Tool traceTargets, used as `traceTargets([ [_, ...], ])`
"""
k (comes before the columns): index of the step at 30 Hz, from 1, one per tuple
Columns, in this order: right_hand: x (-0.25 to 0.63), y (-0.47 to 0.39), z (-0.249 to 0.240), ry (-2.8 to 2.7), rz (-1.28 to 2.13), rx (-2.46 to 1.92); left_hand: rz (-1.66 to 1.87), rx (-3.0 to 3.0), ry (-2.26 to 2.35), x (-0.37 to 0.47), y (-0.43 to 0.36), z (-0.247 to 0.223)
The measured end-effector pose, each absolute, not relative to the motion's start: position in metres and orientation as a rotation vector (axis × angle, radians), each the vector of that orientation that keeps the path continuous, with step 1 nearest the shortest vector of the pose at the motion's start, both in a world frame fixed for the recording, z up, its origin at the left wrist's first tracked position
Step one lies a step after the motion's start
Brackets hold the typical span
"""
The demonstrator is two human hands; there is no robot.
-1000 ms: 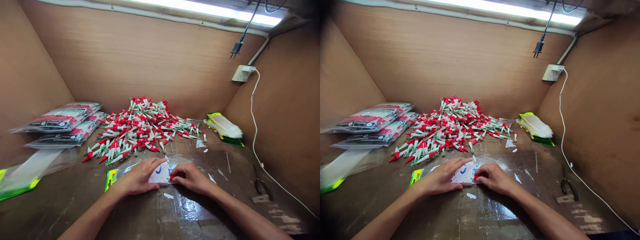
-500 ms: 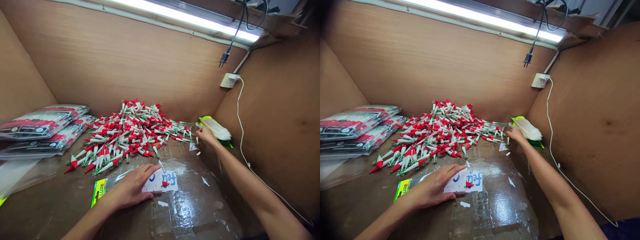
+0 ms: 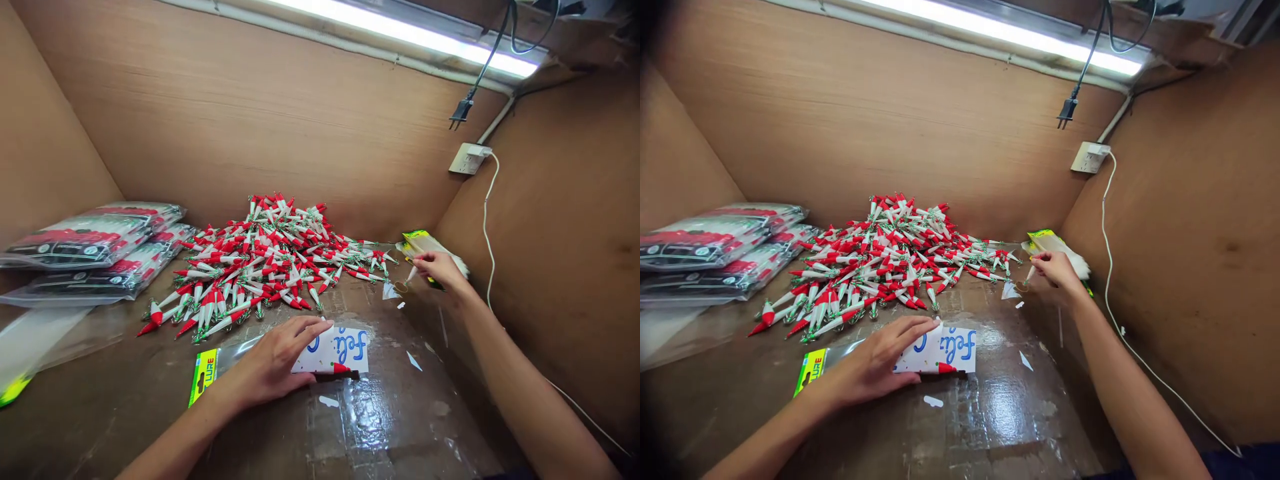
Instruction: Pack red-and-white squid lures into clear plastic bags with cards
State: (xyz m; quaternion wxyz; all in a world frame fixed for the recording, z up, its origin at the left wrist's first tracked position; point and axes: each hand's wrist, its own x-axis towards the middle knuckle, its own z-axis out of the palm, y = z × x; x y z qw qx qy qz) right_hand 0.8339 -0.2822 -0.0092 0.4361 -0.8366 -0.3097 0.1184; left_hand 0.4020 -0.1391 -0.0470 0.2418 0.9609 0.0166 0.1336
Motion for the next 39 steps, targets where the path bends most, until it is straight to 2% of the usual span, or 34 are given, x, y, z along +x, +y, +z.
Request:
traceTargets([
  [5,0.774,-0.317,-0.013,-0.962,0.396,-1.718,0.263,2.638,0.078,0.403,-0.137,-0.047],
  [11,0.708,-0.318,-0.039,-1.115,0.649,-1.562,0.132,2.633,0.158,0.403,-0.136,-0.049],
  [17,0.686,-0.309,-0.052,-1.187,0.579,-1.387,0.130,2.614,0.175,0.405,-0.136,-0.049],
  [24,0.678,-0.310,-0.056,-1.305,0.526,-1.419,0.135,2.612,0.154,0.404,-0.136,-0.049],
  [31,0.678,-0.309,-0.065,-1.341,0.608,-1.698,0.166,2.594,0.146,0.404,-0.135,-0.050],
  [39,0.674,-0.307,-0.070,-1.311,0.725,-1.741,0.174,2.600,0.134,0.403,-0.136,-0.051],
])
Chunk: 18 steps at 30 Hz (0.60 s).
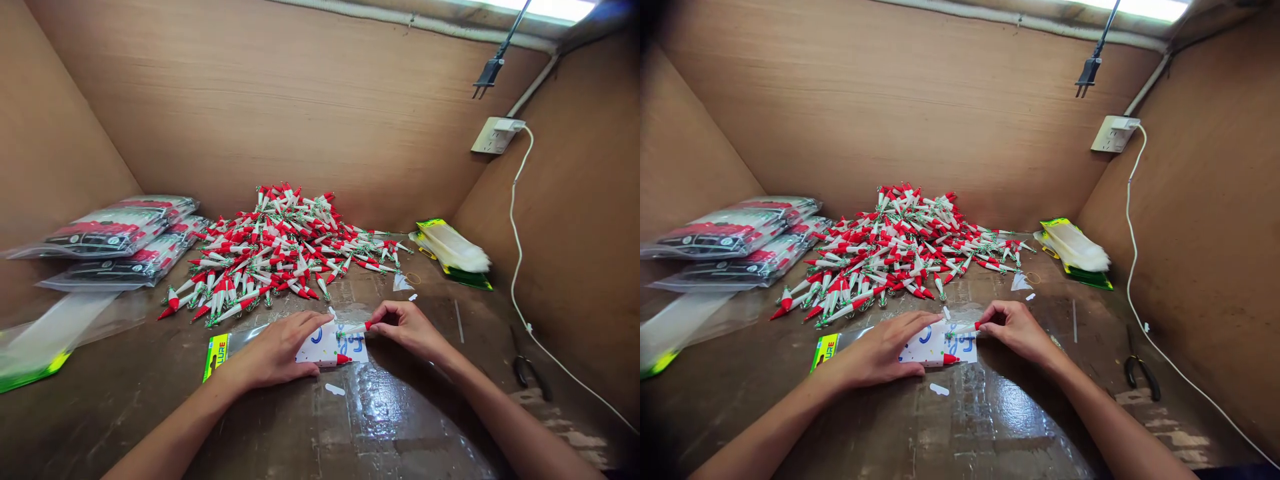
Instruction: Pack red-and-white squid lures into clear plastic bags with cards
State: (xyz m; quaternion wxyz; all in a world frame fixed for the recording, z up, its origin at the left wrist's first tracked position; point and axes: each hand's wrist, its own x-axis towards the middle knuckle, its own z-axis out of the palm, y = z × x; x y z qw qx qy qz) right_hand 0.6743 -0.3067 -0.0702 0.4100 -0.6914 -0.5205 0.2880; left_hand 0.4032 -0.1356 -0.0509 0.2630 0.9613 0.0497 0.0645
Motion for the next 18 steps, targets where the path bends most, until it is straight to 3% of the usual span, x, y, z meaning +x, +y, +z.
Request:
traceTargets([
  [18,0.680,-0.304,-0.080,-1.278,0.915,-1.722,0.116,2.631,0.169,0.403,-0.137,-0.047],
])
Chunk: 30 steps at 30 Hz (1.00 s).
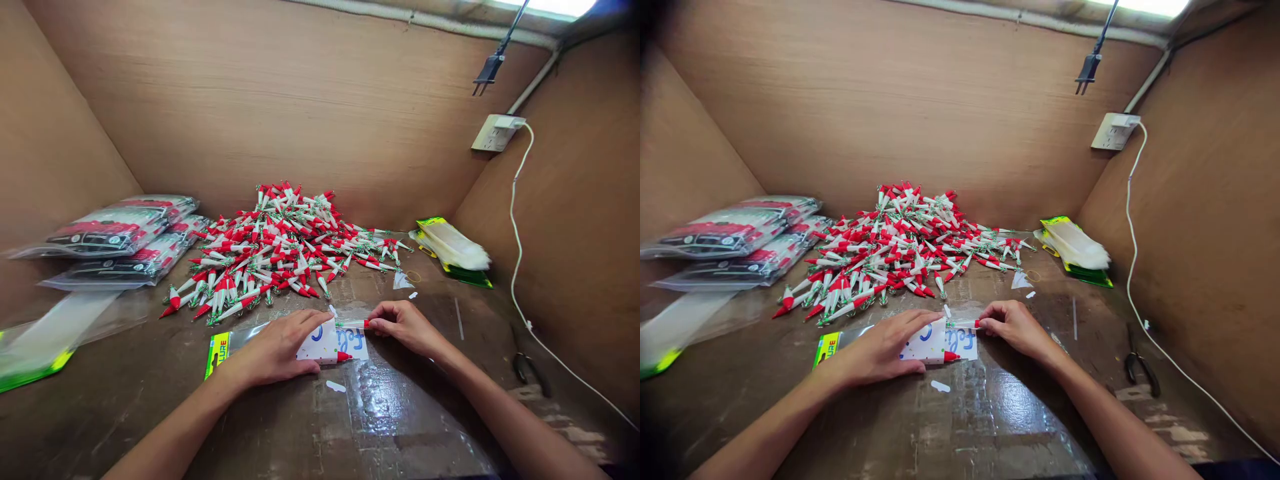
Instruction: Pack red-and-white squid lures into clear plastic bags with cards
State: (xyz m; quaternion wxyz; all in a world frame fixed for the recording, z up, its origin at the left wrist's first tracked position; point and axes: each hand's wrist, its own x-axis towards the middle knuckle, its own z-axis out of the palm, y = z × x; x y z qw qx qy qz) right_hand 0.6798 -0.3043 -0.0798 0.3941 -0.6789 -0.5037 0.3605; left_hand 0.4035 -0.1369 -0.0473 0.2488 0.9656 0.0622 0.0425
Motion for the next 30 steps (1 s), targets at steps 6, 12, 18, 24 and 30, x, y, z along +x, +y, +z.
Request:
traceTargets([
  [6,0.680,-0.304,-0.083,-1.300,0.975,-1.678,0.126,2.636,0.138,0.403,-0.137,-0.047],
  [12,0.656,-0.299,-0.086,-1.513,0.724,-1.660,0.150,2.650,0.135,0.404,-0.138,-0.051],
  [18,0.638,-0.295,-0.094,-1.812,0.545,-1.467,0.163,2.655,0.152,0.404,-0.138,-0.051],
  [24,0.636,-0.297,-0.094,-1.864,0.495,-1.429,0.165,2.641,0.137,0.404,-0.139,-0.053],
  [30,0.646,-0.295,-0.091,-1.814,0.422,-1.506,0.178,2.649,0.151,0.403,-0.138,-0.052],
])
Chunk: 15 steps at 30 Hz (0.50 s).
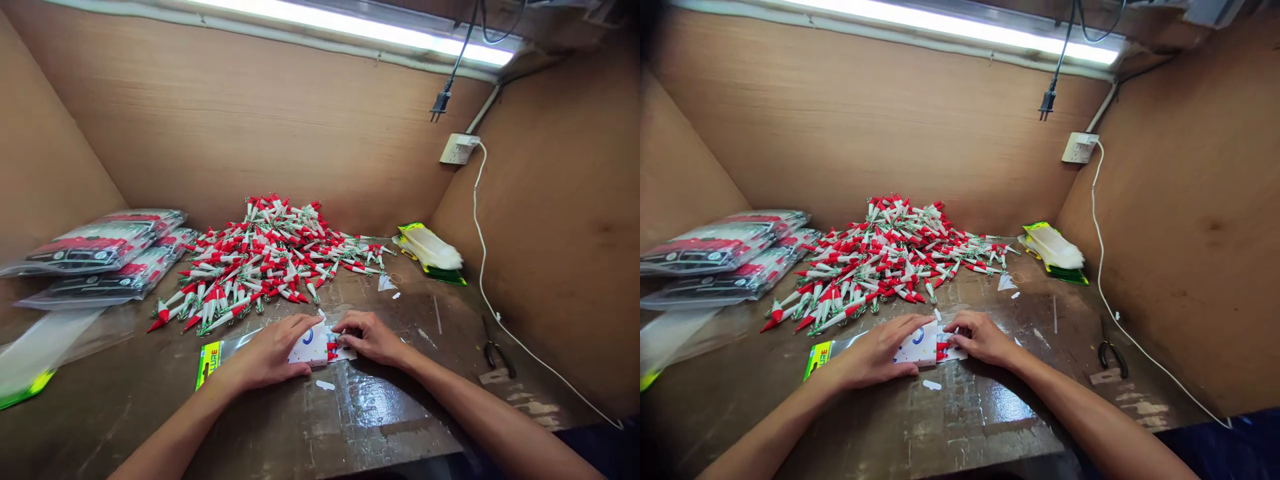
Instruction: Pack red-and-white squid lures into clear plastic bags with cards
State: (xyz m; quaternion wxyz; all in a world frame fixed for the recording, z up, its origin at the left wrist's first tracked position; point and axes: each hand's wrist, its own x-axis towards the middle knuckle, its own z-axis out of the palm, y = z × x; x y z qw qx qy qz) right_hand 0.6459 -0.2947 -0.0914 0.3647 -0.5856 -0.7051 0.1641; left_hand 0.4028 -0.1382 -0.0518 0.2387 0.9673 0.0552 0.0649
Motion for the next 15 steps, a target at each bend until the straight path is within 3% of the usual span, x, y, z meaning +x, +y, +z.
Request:
traceTargets([
  [6,0.708,-0.247,-0.065,-1.704,-0.011,-2.158,0.177,2.657,0.174,0.401,-0.137,-0.055],
  [15,0.716,-0.172,-0.057,-1.655,-0.113,-2.326,0.152,2.674,0.207,0.399,-0.138,-0.055],
])
